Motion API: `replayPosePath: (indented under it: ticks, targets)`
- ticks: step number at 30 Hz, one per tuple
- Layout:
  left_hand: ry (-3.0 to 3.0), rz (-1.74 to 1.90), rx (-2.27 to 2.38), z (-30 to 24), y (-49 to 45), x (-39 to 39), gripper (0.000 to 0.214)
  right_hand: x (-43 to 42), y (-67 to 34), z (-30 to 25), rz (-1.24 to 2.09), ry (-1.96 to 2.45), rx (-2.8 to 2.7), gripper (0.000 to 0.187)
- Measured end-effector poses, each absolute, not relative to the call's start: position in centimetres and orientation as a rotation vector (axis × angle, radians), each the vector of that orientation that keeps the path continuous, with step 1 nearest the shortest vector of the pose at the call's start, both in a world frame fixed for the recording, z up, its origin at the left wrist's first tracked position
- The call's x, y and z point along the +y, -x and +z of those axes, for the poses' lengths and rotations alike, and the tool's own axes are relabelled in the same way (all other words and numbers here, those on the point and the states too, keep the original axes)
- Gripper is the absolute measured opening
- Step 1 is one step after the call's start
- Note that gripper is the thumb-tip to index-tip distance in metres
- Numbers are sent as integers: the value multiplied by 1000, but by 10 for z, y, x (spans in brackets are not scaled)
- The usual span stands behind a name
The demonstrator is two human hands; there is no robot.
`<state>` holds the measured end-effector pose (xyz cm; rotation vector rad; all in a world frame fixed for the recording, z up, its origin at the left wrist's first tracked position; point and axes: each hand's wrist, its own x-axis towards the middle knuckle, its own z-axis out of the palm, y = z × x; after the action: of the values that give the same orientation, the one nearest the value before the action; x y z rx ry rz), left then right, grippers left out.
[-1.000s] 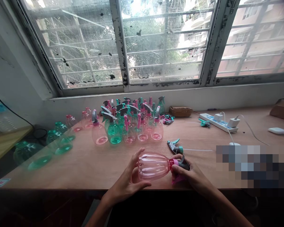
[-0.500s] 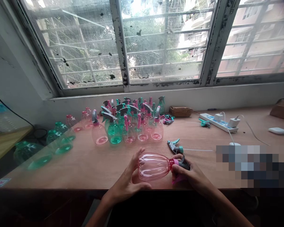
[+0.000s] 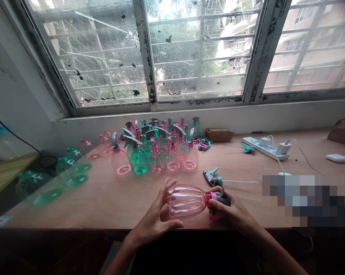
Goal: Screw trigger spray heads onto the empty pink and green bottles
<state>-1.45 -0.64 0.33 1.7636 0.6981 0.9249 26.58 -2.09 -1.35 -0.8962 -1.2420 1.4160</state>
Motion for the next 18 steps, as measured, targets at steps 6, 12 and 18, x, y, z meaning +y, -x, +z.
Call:
replayPosePath:
  ticks: [6,12,18]
  targets:
    - [-1844,917,775,2,17,-6,94,-21,-267,-12,1405,911,-1264,35]
    - [-1808,929,723,5,13,-8,102,-21,-265,-12,1416,898,-1267,34]
    - [-1845,925,786,5,15,-6,93,-21,-267,-12,1411,923,-1303,35]
